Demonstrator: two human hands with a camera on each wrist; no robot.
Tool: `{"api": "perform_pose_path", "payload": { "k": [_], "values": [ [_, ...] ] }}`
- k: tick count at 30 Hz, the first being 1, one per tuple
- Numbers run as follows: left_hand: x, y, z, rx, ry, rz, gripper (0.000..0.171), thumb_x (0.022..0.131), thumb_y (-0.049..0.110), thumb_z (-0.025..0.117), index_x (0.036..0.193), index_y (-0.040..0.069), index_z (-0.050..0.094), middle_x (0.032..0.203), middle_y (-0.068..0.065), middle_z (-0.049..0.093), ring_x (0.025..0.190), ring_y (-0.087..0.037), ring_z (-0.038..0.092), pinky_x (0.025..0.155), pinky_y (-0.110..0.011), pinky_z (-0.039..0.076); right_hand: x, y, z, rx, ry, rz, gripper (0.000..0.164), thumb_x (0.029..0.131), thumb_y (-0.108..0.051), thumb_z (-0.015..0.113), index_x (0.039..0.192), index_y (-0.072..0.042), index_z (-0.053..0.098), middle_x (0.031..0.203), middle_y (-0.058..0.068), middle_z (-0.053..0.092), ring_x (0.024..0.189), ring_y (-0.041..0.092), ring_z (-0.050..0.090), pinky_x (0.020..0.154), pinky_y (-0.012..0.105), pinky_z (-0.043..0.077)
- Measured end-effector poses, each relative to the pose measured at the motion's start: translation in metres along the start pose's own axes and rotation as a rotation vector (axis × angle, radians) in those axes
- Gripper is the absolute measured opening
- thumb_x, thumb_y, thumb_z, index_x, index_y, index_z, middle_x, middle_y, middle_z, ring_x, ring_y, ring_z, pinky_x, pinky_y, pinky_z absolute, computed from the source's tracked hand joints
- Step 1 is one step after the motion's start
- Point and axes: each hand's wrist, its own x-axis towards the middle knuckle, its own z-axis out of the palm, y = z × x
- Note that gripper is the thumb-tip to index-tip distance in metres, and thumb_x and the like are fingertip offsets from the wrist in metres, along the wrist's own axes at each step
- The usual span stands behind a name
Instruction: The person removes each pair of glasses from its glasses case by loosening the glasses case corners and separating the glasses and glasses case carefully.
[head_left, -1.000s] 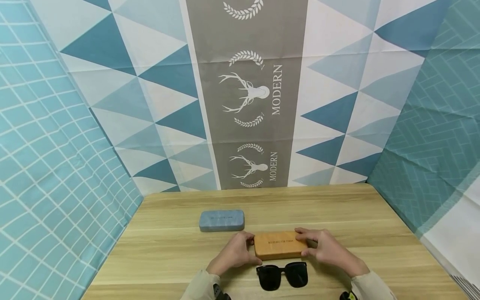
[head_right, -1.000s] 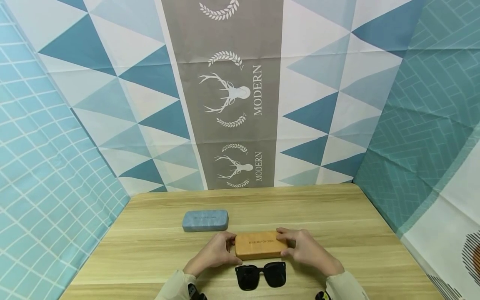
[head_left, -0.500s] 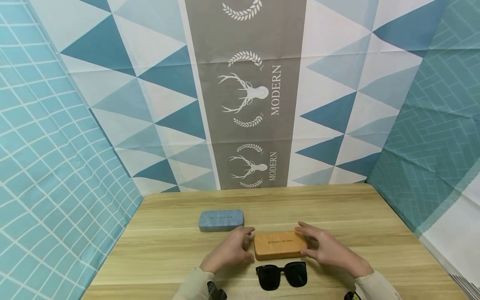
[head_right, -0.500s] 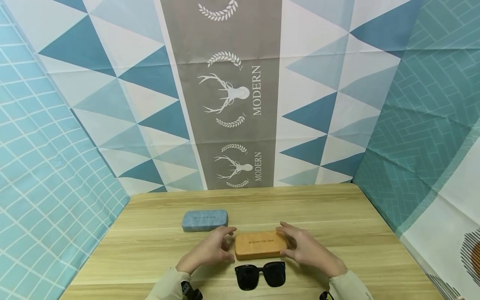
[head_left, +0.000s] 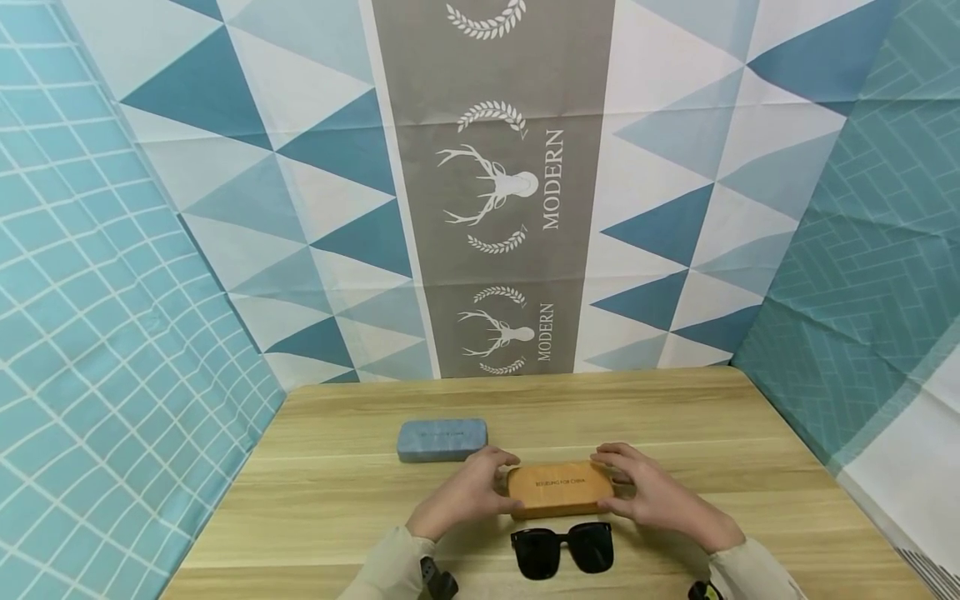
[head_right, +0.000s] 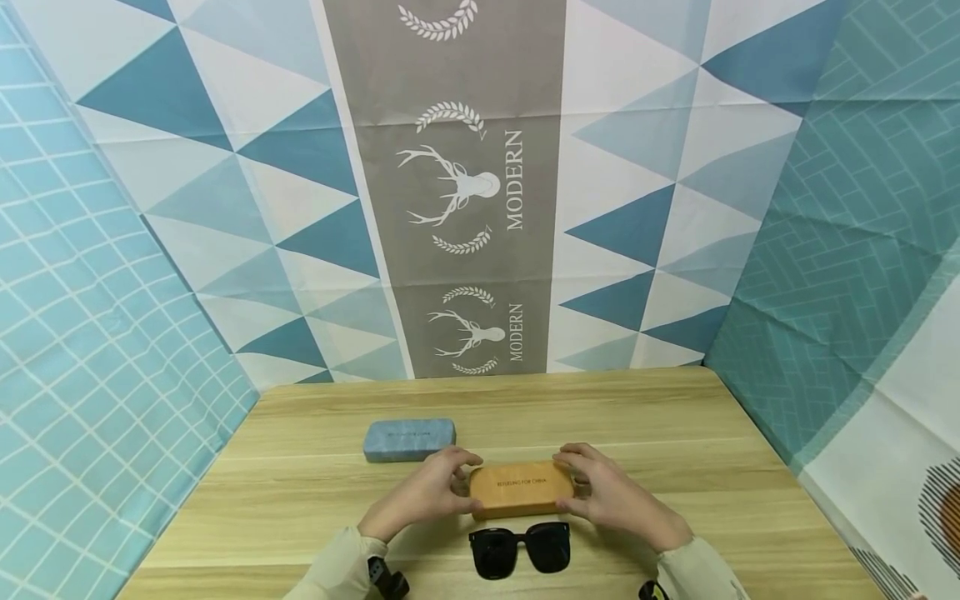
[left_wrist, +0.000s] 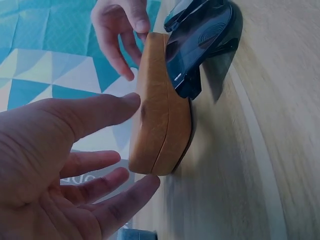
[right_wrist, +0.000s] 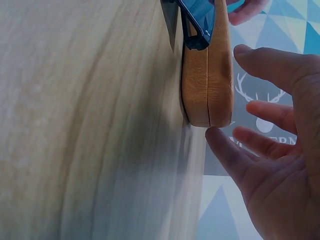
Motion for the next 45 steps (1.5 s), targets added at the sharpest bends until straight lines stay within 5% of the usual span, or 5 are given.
{"api": "perform_pose_path", "payload": {
  "k": [8, 30, 40, 45],
  "values": [
    [0.005, -0.002, 0.004, -0.002, -0.012, 0.003, 0.060, 0.078, 0.035, 0.091, 0.126, 0.005, 0.070, 0.127, -0.010, 0.065, 0.105, -0.024, 0.061, 0.088, -0.033, 0.053, 0.004, -0.003, 0.003, -0.136, 0.010, 0.003, 0.054, 0.093, -0.029, 0.078, 0.135, 0.001, 0.063, 0.141, 0.022, 0.055, 0.120, 0.038, 0.063, 0.090, 0.040, 0.059],
    [0.026, -0.003, 0.004, 0.064, 0.035, 0.004, 0.054, 0.077, 0.019, 0.084, 0.125, -0.001, 0.070, 0.126, -0.013, 0.064, 0.104, -0.022, 0.062, 0.085, -0.030, 0.054, 0.020, 0.007, 0.002, -0.204, 0.049, -0.004, 0.046, 0.091, -0.031, 0.079, 0.126, -0.001, 0.071, 0.135, 0.018, 0.062, 0.118, 0.037, 0.064, 0.093, 0.048, 0.057],
    [0.034, -0.005, 0.002, 0.056, 0.035, -0.014, 0.055, 0.080, 0.018, 0.082, 0.129, -0.003, 0.068, 0.130, -0.017, 0.062, 0.112, -0.028, 0.063, 0.089, -0.034, 0.056, 0.029, 0.012, 0.000, -0.192, 0.057, 0.016, 0.047, 0.093, -0.029, 0.078, 0.128, 0.000, 0.069, 0.136, 0.021, 0.060, 0.119, 0.040, 0.064, 0.094, 0.049, 0.057],
    [0.038, -0.008, 0.003, 0.025, 0.041, -0.030, 0.057, 0.079, 0.016, 0.081, 0.130, -0.005, 0.066, 0.132, -0.019, 0.061, 0.112, -0.027, 0.061, 0.090, -0.034, 0.055, 0.033, 0.017, 0.000, -0.083, 0.057, 0.034, 0.049, 0.091, -0.021, 0.080, 0.129, 0.006, 0.065, 0.138, 0.028, 0.057, 0.119, 0.044, 0.063, 0.091, 0.044, 0.059]
  ]
}}
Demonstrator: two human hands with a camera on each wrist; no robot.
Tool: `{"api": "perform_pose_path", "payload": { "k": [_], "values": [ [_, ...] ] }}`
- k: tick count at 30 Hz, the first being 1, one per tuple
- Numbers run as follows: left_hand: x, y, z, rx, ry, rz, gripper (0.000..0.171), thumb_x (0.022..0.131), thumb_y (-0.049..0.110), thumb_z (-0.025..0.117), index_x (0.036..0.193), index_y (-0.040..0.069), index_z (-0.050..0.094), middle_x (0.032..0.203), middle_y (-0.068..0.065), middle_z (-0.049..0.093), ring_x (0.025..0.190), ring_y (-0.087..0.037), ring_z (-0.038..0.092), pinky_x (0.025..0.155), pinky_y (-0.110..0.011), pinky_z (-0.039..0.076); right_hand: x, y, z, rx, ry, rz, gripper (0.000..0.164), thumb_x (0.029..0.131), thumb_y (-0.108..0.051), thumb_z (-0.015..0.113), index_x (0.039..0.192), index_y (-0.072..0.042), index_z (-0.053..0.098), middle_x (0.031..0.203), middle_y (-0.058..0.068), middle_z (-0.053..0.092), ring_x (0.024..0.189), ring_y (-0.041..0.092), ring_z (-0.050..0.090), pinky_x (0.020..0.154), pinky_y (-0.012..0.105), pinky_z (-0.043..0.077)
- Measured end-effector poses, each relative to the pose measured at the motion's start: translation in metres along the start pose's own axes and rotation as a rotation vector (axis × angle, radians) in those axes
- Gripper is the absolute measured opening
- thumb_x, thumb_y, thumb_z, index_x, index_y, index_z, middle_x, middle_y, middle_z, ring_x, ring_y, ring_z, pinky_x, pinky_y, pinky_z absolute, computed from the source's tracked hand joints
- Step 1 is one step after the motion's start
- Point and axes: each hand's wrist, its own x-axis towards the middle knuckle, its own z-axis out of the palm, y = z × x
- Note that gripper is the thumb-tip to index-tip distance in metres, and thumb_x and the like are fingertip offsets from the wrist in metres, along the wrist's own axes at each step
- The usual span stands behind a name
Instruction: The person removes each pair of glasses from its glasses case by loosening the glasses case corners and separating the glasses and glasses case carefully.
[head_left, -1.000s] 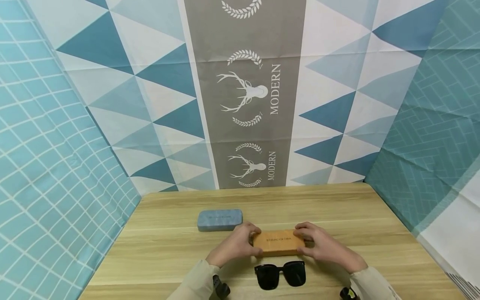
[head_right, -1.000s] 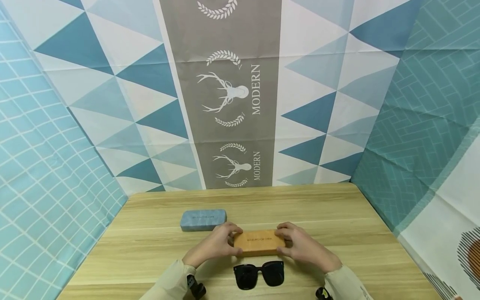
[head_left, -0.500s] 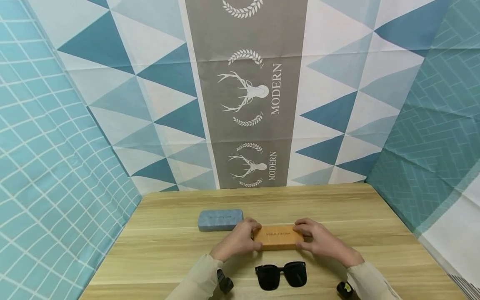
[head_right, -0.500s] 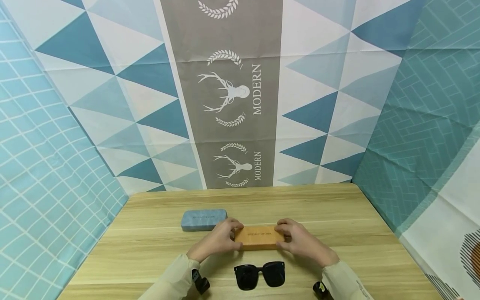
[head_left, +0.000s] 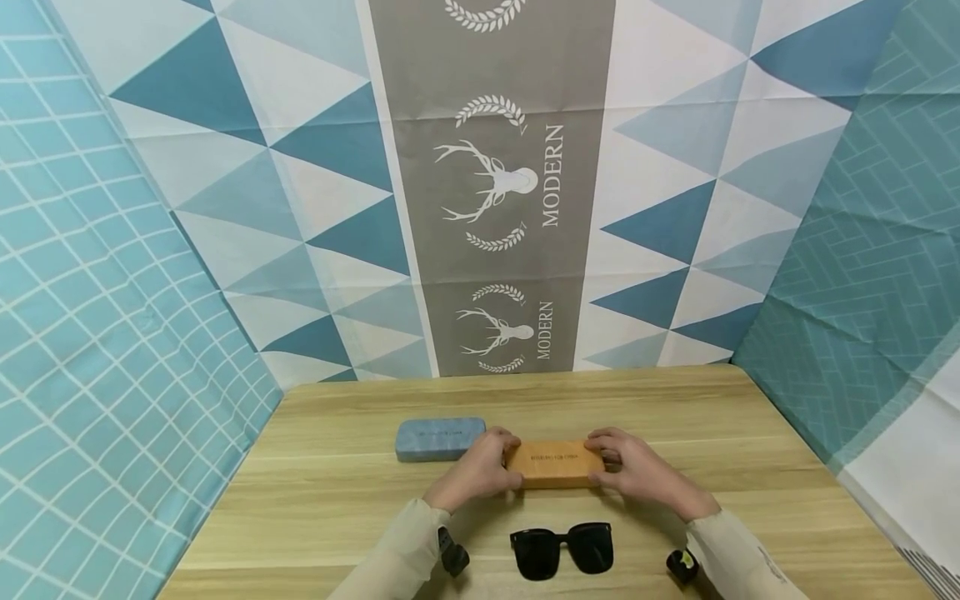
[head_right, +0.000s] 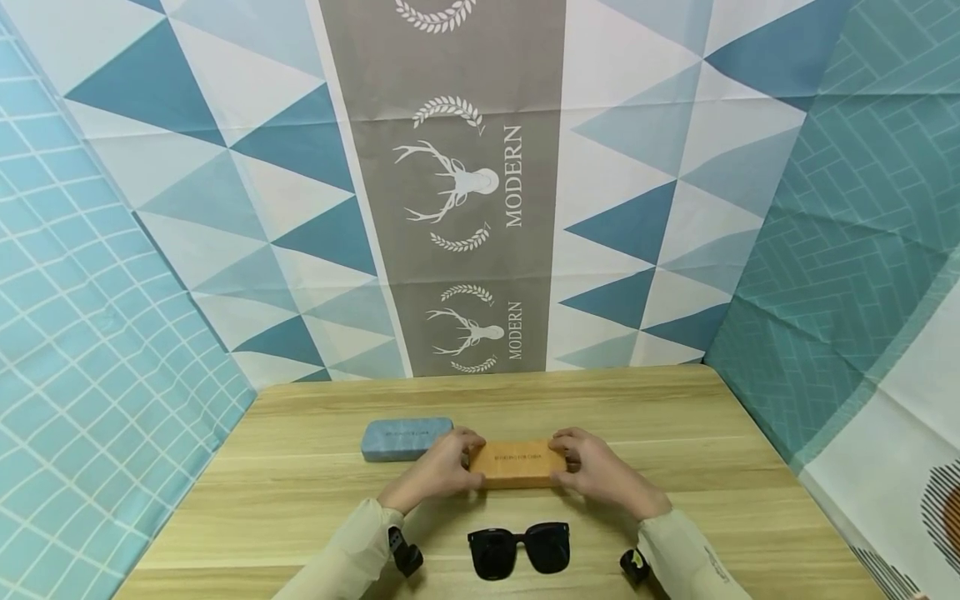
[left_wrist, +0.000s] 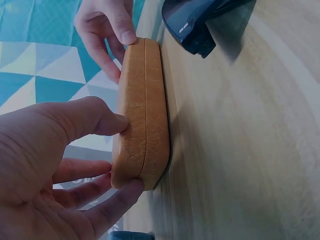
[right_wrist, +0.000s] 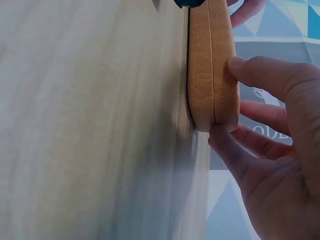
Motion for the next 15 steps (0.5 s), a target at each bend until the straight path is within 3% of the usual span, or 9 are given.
{"api": "perform_pose_path", "payload": {
  "k": [5, 9, 15],
  "values": [
    [0.004, -0.002, 0.000, -0.032, 0.011, -0.027, 0.058, 0.077, 0.013, 0.079, 0.131, -0.006, 0.065, 0.134, -0.020, 0.060, 0.114, -0.028, 0.060, 0.092, -0.036, 0.055, 0.006, 0.003, 0.001, 0.097, 0.000, 0.050, 0.052, 0.090, -0.016, 0.080, 0.132, 0.008, 0.060, 0.134, 0.028, 0.059, 0.115, 0.041, 0.066, 0.091, 0.042, 0.059],
    [0.009, -0.002, 0.000, -0.036, 0.024, -0.050, 0.059, 0.078, 0.011, 0.079, 0.132, -0.006, 0.064, 0.135, -0.021, 0.060, 0.114, -0.029, 0.062, 0.092, -0.038, 0.055, 0.011, 0.004, -0.001, 0.107, 0.008, 0.102, 0.056, 0.090, -0.019, 0.081, 0.135, 0.006, 0.058, 0.134, 0.025, 0.061, 0.116, 0.039, 0.066, 0.092, 0.042, 0.059],
    [0.013, -0.003, 0.001, -0.044, 0.031, -0.075, 0.058, 0.081, 0.010, 0.078, 0.134, -0.007, 0.063, 0.136, -0.022, 0.059, 0.114, -0.030, 0.061, 0.091, -0.040, 0.055, 0.017, 0.007, 0.000, 0.096, 0.011, 0.096, 0.057, 0.090, -0.018, 0.081, 0.135, 0.009, 0.058, 0.132, 0.027, 0.061, 0.114, 0.040, 0.066, 0.091, 0.043, 0.059]
  ]
}}
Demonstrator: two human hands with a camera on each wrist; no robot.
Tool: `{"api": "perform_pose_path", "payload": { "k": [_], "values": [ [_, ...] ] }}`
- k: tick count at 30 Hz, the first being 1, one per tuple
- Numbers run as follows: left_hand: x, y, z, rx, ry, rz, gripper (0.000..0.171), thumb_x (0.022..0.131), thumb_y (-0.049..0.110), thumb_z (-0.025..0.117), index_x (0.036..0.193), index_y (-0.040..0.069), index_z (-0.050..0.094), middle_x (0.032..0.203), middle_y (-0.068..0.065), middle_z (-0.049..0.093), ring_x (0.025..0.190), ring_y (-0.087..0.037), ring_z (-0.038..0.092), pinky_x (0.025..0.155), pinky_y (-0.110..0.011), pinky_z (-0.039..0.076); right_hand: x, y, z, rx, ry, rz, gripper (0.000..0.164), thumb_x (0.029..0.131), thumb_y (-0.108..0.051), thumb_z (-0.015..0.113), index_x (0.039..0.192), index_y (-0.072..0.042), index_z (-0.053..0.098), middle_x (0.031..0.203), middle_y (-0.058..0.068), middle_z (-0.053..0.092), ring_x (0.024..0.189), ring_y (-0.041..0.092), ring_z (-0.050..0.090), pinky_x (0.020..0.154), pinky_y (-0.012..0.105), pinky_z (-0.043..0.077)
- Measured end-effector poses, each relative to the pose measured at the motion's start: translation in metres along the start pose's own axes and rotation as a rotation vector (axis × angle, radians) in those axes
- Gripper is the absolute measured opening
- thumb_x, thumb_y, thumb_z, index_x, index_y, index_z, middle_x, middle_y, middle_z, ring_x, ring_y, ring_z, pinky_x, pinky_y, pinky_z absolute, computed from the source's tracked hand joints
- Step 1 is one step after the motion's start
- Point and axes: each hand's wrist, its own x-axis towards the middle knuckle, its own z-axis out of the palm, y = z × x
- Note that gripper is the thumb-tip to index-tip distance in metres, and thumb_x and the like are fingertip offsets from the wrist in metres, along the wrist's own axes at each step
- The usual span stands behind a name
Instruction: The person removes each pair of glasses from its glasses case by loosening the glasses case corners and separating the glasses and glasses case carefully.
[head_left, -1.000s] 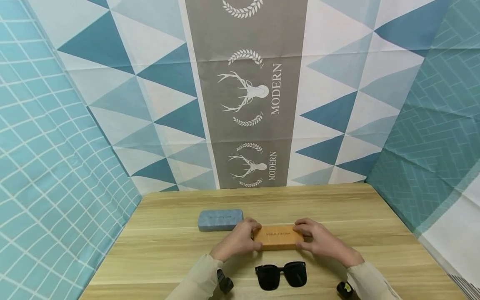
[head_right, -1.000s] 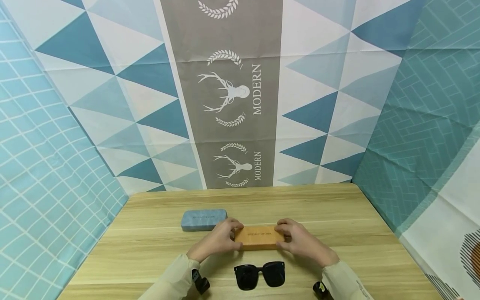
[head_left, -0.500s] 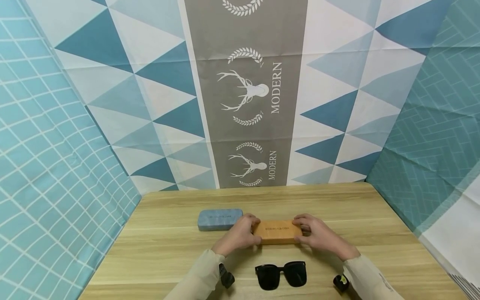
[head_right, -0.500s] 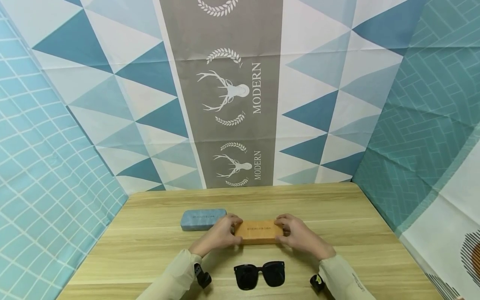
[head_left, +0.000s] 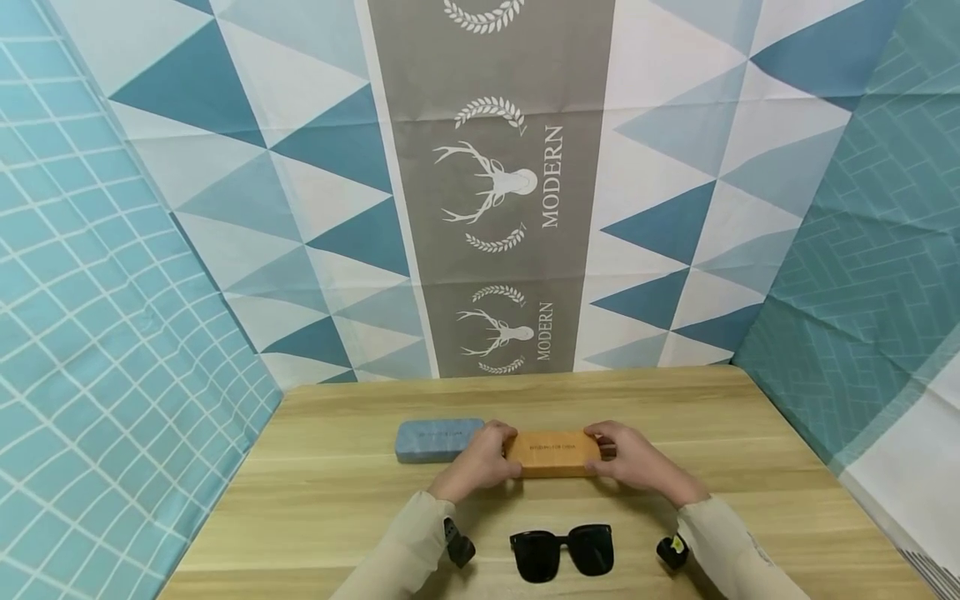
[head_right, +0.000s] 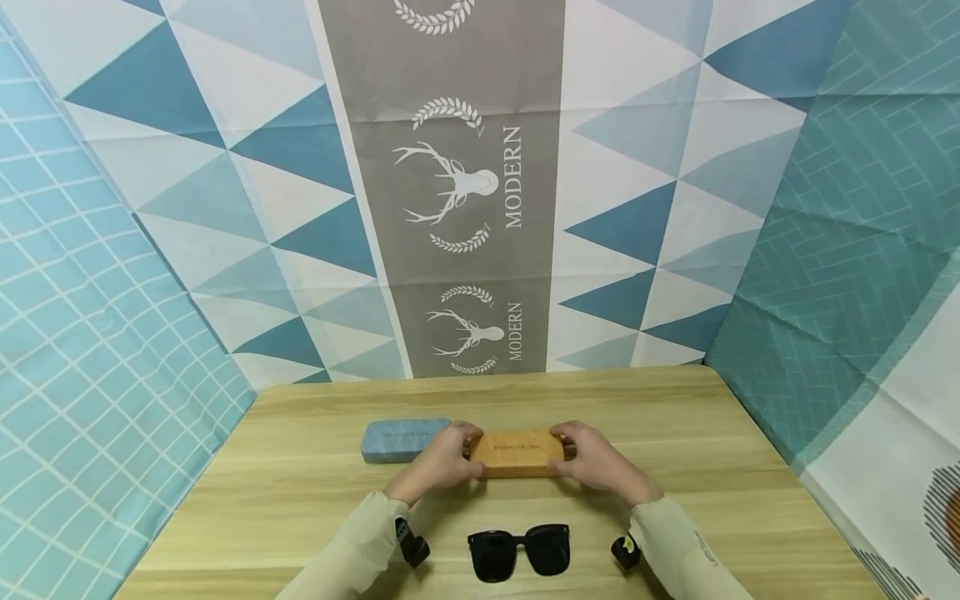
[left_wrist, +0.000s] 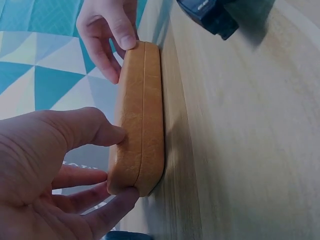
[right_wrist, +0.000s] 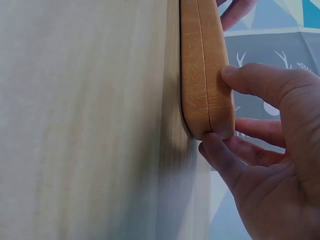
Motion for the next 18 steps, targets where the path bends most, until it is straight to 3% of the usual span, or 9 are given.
{"api": "perform_pose_path", "payload": {
  "k": [9, 18],
  "values": [
    [0.006, -0.003, 0.003, -0.019, 0.037, -0.007, 0.056, 0.081, 0.009, 0.076, 0.132, -0.009, 0.063, 0.138, -0.026, 0.058, 0.114, -0.030, 0.061, 0.092, -0.042, 0.055, 0.009, 0.003, -0.001, 0.013, 0.000, 0.023, 0.056, 0.090, -0.016, 0.080, 0.134, 0.010, 0.058, 0.133, 0.029, 0.060, 0.114, 0.041, 0.066, 0.090, 0.043, 0.059],
    [0.012, -0.004, 0.000, -0.032, 0.033, -0.018, 0.056, 0.082, 0.009, 0.078, 0.133, -0.009, 0.062, 0.139, -0.025, 0.058, 0.108, -0.027, 0.061, 0.089, -0.040, 0.055, 0.013, 0.005, -0.002, 0.037, 0.014, 0.056, 0.057, 0.090, -0.015, 0.080, 0.136, 0.010, 0.058, 0.134, 0.028, 0.059, 0.116, 0.041, 0.066, 0.092, 0.045, 0.058]
  ]
}}
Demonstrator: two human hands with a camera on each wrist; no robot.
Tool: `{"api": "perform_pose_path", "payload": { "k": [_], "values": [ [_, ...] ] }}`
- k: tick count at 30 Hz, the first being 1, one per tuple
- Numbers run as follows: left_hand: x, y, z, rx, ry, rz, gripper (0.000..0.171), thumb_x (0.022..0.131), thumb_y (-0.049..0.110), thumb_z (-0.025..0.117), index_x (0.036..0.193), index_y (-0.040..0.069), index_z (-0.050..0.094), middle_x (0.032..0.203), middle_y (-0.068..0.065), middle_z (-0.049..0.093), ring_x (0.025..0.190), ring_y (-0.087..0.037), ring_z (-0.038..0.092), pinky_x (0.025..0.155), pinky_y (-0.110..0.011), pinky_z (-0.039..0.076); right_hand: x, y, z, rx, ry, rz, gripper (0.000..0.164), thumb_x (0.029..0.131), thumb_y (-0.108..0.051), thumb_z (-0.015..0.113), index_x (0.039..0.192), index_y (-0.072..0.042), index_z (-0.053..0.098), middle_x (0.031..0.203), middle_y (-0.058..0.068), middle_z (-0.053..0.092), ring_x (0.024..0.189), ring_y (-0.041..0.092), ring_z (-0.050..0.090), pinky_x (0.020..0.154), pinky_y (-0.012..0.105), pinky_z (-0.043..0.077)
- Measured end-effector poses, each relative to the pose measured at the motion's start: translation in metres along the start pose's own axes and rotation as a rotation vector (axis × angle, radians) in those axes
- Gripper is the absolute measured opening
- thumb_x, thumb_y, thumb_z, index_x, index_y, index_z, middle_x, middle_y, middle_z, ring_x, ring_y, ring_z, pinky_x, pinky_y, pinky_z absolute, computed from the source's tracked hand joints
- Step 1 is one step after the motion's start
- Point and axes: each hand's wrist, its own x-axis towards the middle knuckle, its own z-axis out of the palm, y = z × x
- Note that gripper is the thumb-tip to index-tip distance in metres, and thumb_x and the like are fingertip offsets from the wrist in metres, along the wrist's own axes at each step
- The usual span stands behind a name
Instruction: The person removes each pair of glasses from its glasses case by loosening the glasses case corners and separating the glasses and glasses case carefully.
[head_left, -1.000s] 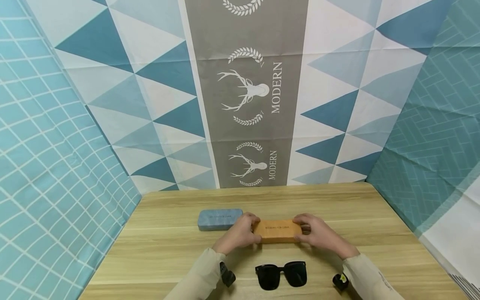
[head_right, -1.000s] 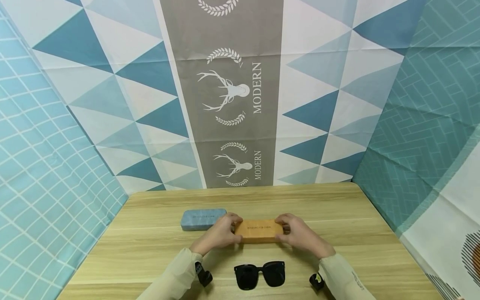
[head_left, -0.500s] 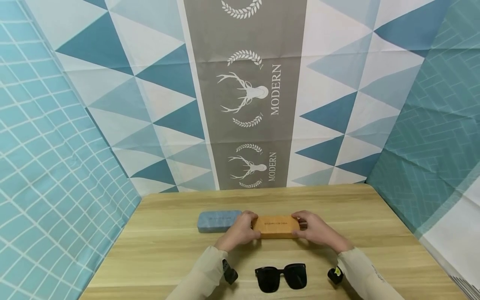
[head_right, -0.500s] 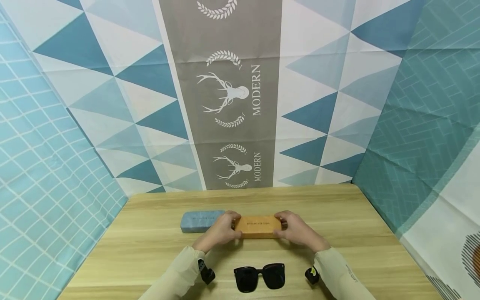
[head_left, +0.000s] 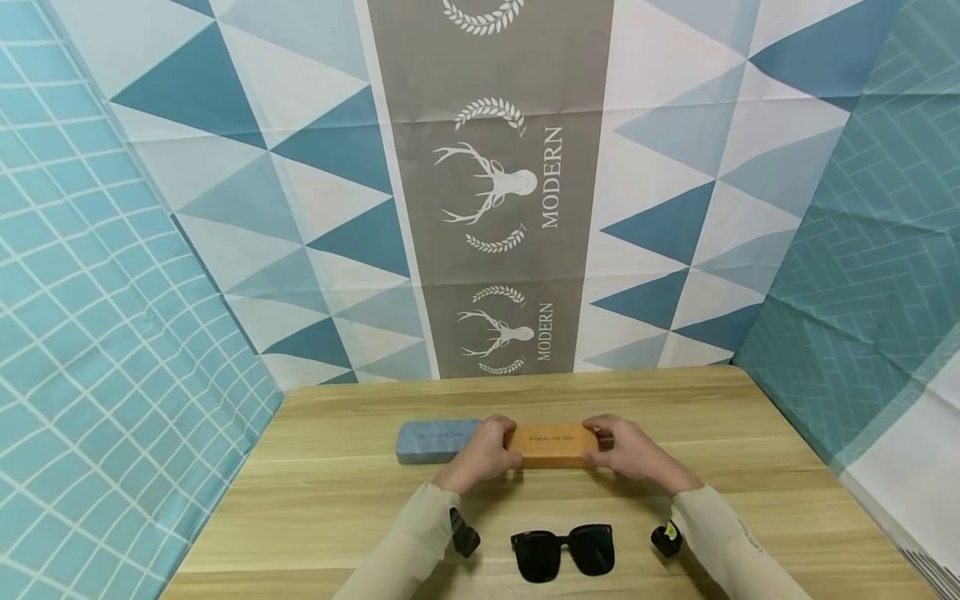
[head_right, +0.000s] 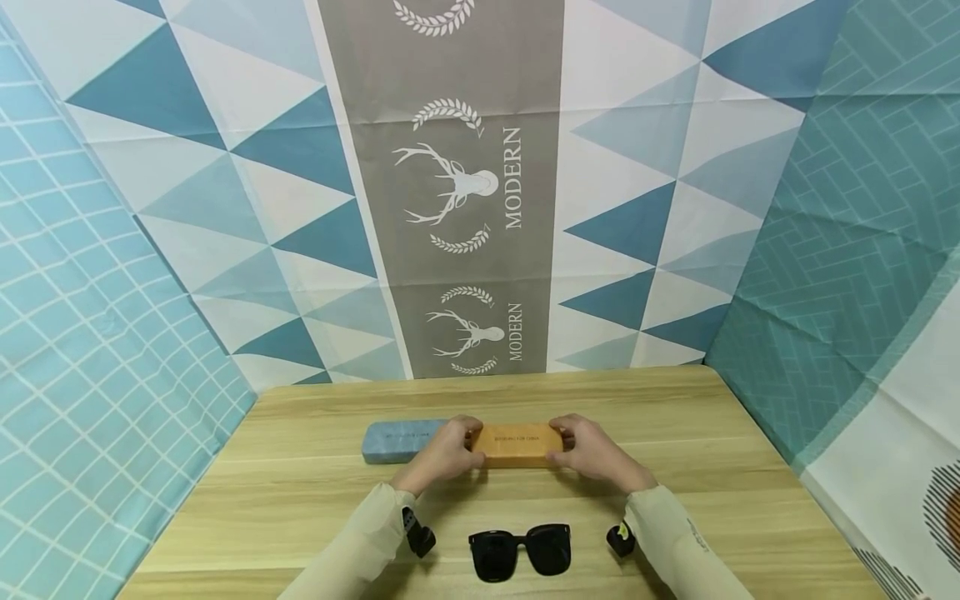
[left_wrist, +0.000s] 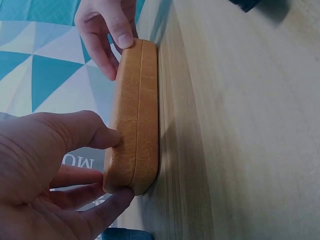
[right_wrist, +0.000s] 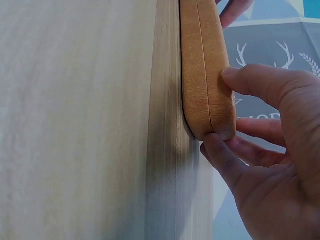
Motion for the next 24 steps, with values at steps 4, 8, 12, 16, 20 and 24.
{"api": "perform_pose_path", "payload": {
  "k": [4, 8, 12, 16, 20, 24],
  "values": [
    [0.0018, 0.0005, -0.0015, 0.003, 0.000, 0.007, 0.055, 0.083, 0.008, 0.077, 0.133, -0.010, 0.062, 0.138, -0.025, 0.058, 0.110, -0.028, 0.062, 0.090, -0.041, 0.055, 0.0020, 0.0000, -0.0004, -0.004, -0.001, 0.012, 0.057, 0.090, -0.015, 0.080, 0.136, 0.009, 0.058, 0.135, 0.028, 0.059, 0.117, 0.041, 0.065, 0.093, 0.046, 0.058],
    [0.0020, 0.0009, -0.0026, 0.001, -0.003, 0.007, 0.053, 0.085, 0.008, 0.076, 0.133, -0.009, 0.062, 0.138, -0.025, 0.059, 0.114, -0.029, 0.062, 0.091, -0.041, 0.055, 0.0028, 0.0001, -0.0003, -0.005, 0.001, 0.006, 0.056, 0.090, -0.015, 0.080, 0.136, 0.009, 0.059, 0.135, 0.028, 0.059, 0.116, 0.041, 0.065, 0.093, 0.046, 0.058],
    [0.0019, 0.0015, -0.0031, 0.004, -0.015, 0.017, 0.051, 0.086, 0.009, 0.076, 0.133, -0.009, 0.063, 0.140, -0.025, 0.057, 0.118, -0.033, 0.062, 0.093, -0.043, 0.055, 0.0009, 0.0013, 0.0002, 0.002, -0.006, 0.002, 0.057, 0.091, -0.016, 0.079, 0.137, 0.010, 0.058, 0.136, 0.029, 0.058, 0.117, 0.042, 0.065, 0.093, 0.047, 0.058],
    [0.0021, 0.0014, -0.0024, 0.002, -0.028, 0.017, 0.053, 0.087, 0.011, 0.077, 0.135, -0.008, 0.062, 0.143, -0.025, 0.055, 0.124, -0.036, 0.060, 0.098, -0.045, 0.055, -0.0008, 0.0029, 0.0006, 0.003, -0.005, 0.006, 0.057, 0.092, -0.017, 0.078, 0.138, 0.010, 0.057, 0.137, 0.029, 0.057, 0.118, 0.043, 0.064, 0.094, 0.048, 0.057],
    [0.0015, 0.0015, -0.0024, -0.007, -0.027, 0.007, 0.055, 0.087, 0.012, 0.078, 0.136, -0.009, 0.061, 0.144, -0.026, 0.054, 0.127, -0.038, 0.058, 0.100, -0.047, 0.054, 0.0002, 0.0034, 0.0002, -0.002, -0.012, -0.009, 0.057, 0.093, -0.017, 0.078, 0.138, 0.010, 0.056, 0.138, 0.030, 0.057, 0.118, 0.044, 0.064, 0.094, 0.048, 0.057],
    [0.0017, -0.0006, -0.0013, -0.012, -0.019, 0.004, 0.056, 0.087, 0.012, 0.078, 0.136, -0.009, 0.061, 0.144, -0.026, 0.054, 0.126, -0.038, 0.058, 0.100, -0.046, 0.054, 0.0016, 0.0021, -0.0010, -0.001, -0.022, -0.022, 0.057, 0.093, -0.017, 0.078, 0.138, 0.011, 0.056, 0.137, 0.031, 0.057, 0.117, 0.044, 0.065, 0.093, 0.048, 0.058]
  ]
}}
